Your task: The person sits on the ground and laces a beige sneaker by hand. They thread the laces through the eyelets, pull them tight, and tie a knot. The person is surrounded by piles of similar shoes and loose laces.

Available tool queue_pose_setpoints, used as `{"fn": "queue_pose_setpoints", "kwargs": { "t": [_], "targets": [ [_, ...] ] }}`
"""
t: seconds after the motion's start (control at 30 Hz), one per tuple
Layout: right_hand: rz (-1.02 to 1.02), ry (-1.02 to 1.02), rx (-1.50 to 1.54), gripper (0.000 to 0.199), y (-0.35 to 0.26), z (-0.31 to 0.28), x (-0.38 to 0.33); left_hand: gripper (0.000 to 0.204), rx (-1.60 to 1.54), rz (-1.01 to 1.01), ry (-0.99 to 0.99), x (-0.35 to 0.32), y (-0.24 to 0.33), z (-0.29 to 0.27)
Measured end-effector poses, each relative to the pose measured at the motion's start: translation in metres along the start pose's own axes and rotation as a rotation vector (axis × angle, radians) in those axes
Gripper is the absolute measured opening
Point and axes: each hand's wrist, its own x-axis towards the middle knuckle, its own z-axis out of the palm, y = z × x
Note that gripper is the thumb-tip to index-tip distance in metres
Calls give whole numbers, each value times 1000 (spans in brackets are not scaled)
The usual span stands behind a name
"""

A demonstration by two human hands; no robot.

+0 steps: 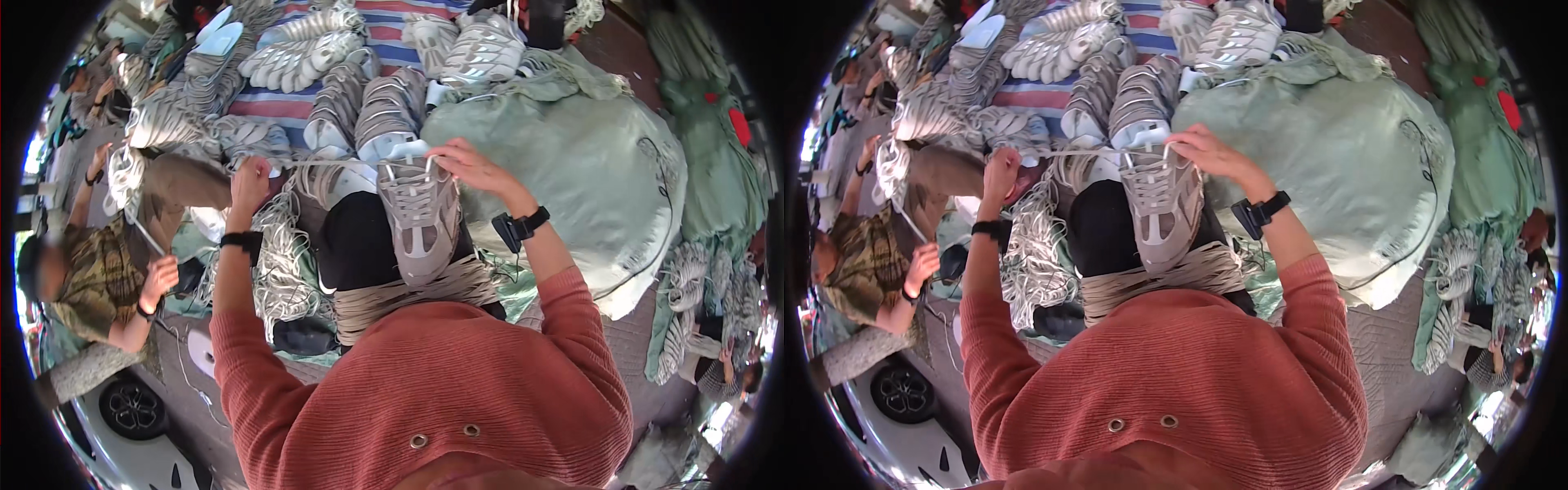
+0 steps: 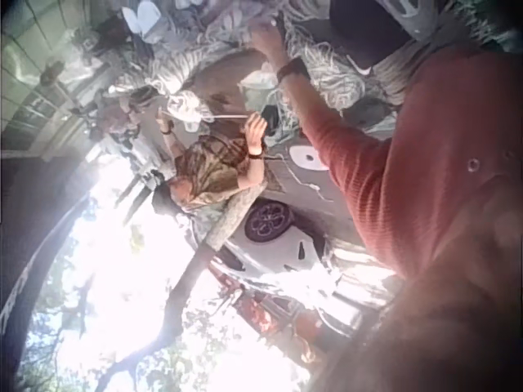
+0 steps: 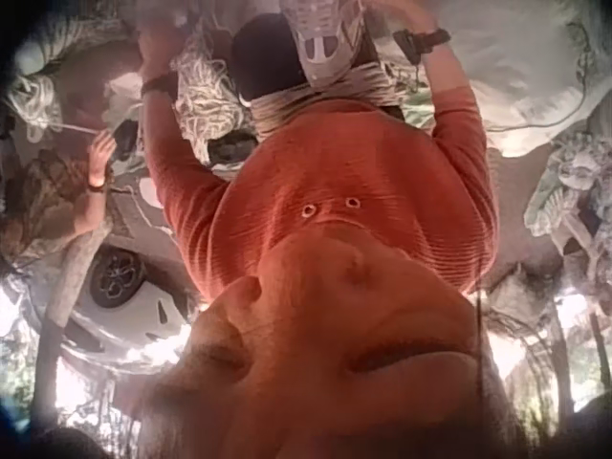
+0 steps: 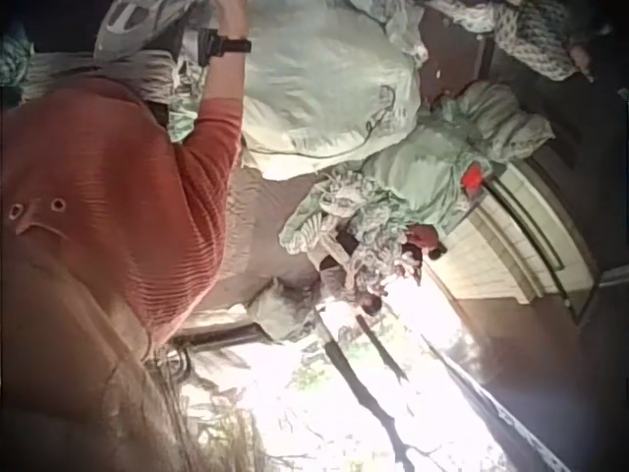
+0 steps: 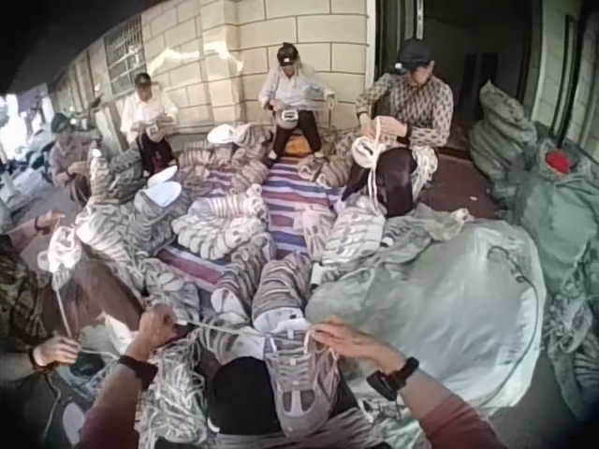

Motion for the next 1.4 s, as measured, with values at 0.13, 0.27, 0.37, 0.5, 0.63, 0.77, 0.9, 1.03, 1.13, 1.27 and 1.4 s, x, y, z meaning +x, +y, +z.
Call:
{"fn": "queue_pose_setpoints", "kwargs": {
  "t": [0.13,0.27,0.37,0.5,0.63,0.77,0.9,1.03,1.13,1.27,1.4],
  "targets": [
    [-105,43,-61,31,-15,0,-12,76,-377,12,53,-25,60,27],
    [-206,29,-207,46,-21,-2,-25,63,-489,403,-59,-40,161,40],
    [-386,142,-315,34,-14,15,-4,47,-432,428,-150,-47,189,50],
    [-323,129,-401,20,-22,20,9,24,-525,451,-185,-37,207,51],
    [-228,100,-435,21,-8,29,20,17,-489,659,-159,-27,229,44],
    [-207,49,-358,26,-13,38,33,18,-508,622,-223,-25,218,43],
    [-125,-43,-74,29,31,42,45,22,-413,646,-316,-17,241,35],
    [179,-103,448,26,3,42,34,23,-406,647,-312,-4,216,47],
    [122,18,641,23,16,41,22,22,-457,650,-319,2,221,56],
    [17,-15,533,29,11,36,17,21,-475,624,-318,-1,213,55],
    [-55,-26,613,34,34,41,15,19,-518,683,-236,5,207,75]
  ]
}}
